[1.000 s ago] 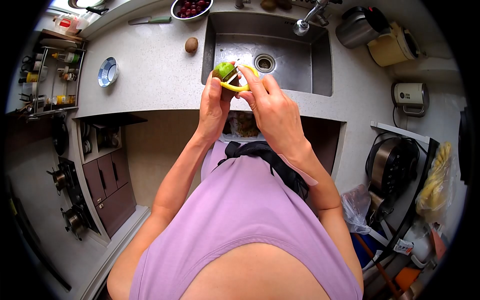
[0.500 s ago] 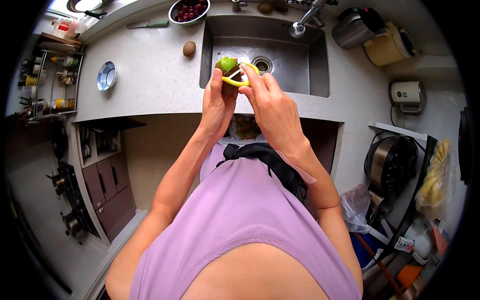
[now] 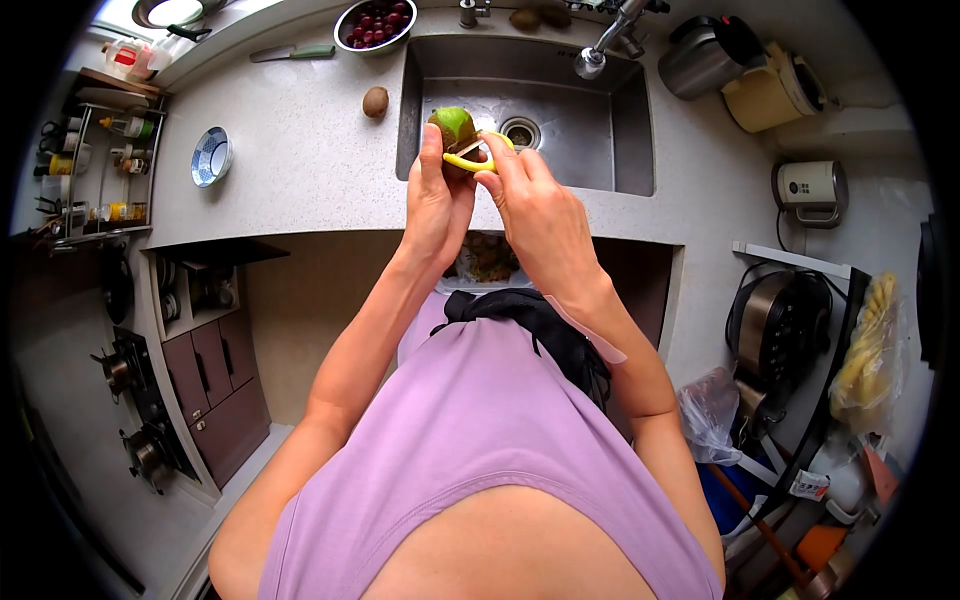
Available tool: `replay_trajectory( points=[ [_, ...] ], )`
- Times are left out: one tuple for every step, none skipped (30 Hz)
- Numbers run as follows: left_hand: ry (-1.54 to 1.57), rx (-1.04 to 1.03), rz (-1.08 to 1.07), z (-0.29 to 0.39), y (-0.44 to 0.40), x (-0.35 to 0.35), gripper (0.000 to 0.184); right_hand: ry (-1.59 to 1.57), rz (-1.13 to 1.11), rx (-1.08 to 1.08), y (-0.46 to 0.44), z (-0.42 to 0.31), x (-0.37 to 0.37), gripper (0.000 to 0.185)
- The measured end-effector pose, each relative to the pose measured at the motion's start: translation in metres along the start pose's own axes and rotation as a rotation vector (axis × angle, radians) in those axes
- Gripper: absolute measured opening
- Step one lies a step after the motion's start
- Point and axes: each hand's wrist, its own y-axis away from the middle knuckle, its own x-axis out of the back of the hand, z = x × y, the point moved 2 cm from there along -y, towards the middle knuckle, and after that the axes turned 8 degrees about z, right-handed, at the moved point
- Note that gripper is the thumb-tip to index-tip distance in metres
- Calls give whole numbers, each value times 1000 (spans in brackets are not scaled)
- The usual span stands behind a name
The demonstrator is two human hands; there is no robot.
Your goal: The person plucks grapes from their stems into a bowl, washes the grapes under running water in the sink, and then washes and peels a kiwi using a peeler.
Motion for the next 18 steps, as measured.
replay_trajectory(
  points=[
    [12, 8, 22, 0, -2, 1, 53, 20, 1, 21, 0, -1, -1, 38],
    [13, 6, 22, -1, -3, 2, 53, 20, 1, 23, -1, -1, -2, 38],
    [19, -3, 17, -1, -5, 2, 53, 2, 10, 6, -1, -1, -3, 37],
    [24, -12, 13, 0, -7, 2, 52, -16, 18, -12, -2, -1, -3, 36],
    [25, -14, 12, 0, -8, 1, 52, -16, 19, -10, -3, -1, -4, 36],
    [37, -7, 25, 1, -9, 0, 52, -6, 19, -6, -3, -2, -4, 36],
    [49, -1, 38, 2, -10, -1, 51, 4, 20, -2, -4, -2, -5, 36],
    [50, -2, 36, 3, -11, -2, 51, 5, 21, 0, -4, -2, -6, 36],
    [71, 7, 42, 3, -11, -4, 51, 12, 33, 5, -4, -1, -7, 36],
    [92, 16, 47, 4, -11, -5, 50, 20, 44, 11, -3, -1, -8, 37],
    [93, 15, 47, 4, -11, -8, 50, 20, 45, 12, -3, -1, -9, 37],
    [92, 11, 75, 5, -11, -10, 50, 38, 54, 18, -3, -1, -10, 37],
    [92, 8, 103, 5, -11, -11, 51, 56, 63, 23, -3, -1, -12, 37],
    [92, 7, 103, 5, -12, -12, 51, 56, 64, 24, -2, -1, -13, 37],
    [103, 16, 118, 5, -12, -12, 51, 66, 70, 29, -2, -1, -14, 38],
    [114, 26, 132, 4, -13, -12, 51, 77, 76, 35, -2, -2, -15, 38],
    [114, 26, 132, 4, -14, -12, 51, 77, 76, 35, -1, -3, -16, 38],
    [131, 34, 151, 3, -15, -11, 51, 82, 78, 32, -1, -3, -17, 39]
  ],
)
